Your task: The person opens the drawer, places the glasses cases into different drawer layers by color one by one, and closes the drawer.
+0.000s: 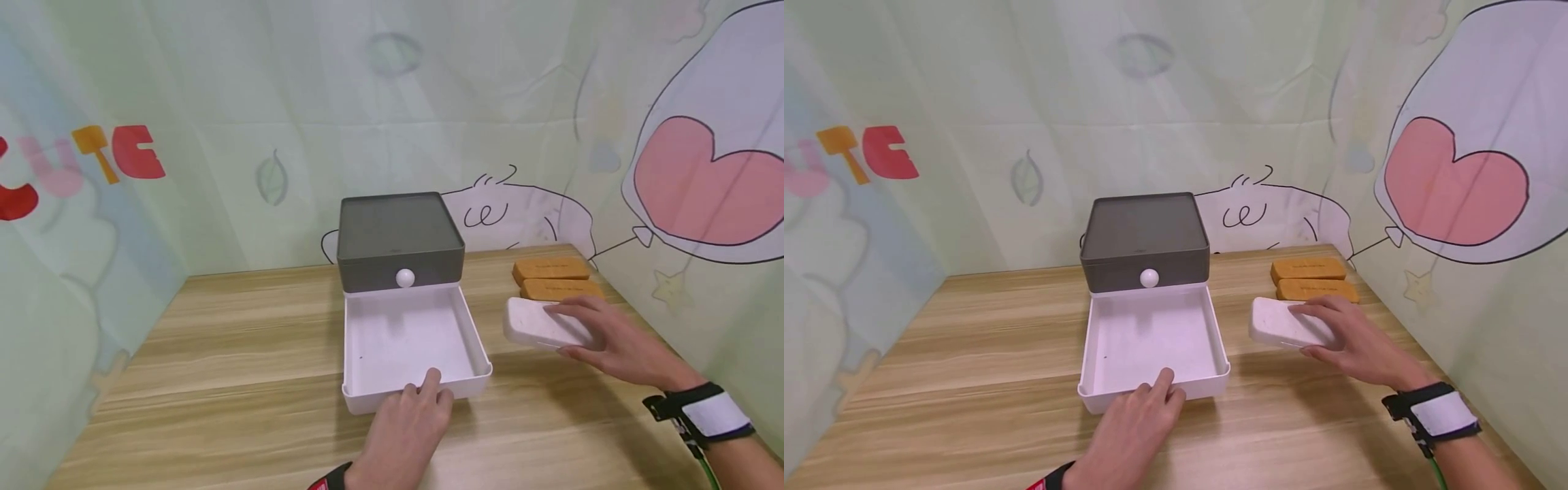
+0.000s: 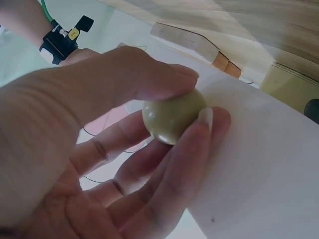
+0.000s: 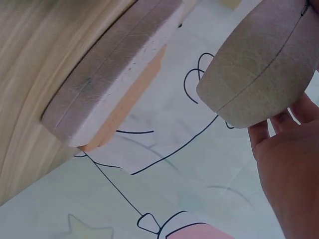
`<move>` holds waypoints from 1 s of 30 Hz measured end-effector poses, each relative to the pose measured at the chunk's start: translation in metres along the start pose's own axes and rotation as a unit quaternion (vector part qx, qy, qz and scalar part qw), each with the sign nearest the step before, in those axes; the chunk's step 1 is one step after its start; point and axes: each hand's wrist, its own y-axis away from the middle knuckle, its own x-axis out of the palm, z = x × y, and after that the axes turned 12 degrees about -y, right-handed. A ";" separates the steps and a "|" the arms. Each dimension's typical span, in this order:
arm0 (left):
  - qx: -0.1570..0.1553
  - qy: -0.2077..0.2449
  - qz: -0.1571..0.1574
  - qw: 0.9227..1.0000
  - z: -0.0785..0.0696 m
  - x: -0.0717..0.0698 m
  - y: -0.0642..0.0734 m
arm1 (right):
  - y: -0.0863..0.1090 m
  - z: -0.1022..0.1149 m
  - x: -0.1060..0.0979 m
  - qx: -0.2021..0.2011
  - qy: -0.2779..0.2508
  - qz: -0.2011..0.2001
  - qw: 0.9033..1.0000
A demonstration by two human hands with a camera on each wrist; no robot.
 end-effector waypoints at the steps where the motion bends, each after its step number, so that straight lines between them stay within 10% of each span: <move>1: 0.002 0.000 0.001 1.000 0.000 0.000 0.000 | -0.001 0.001 -0.001 -0.002 0.004 -0.002 1.000; 30: 0.005 -0.031 -0.003 1.000 -0.001 0.000 0.000 | -0.052 0.052 -0.003 -0.074 -0.025 0.005 0.997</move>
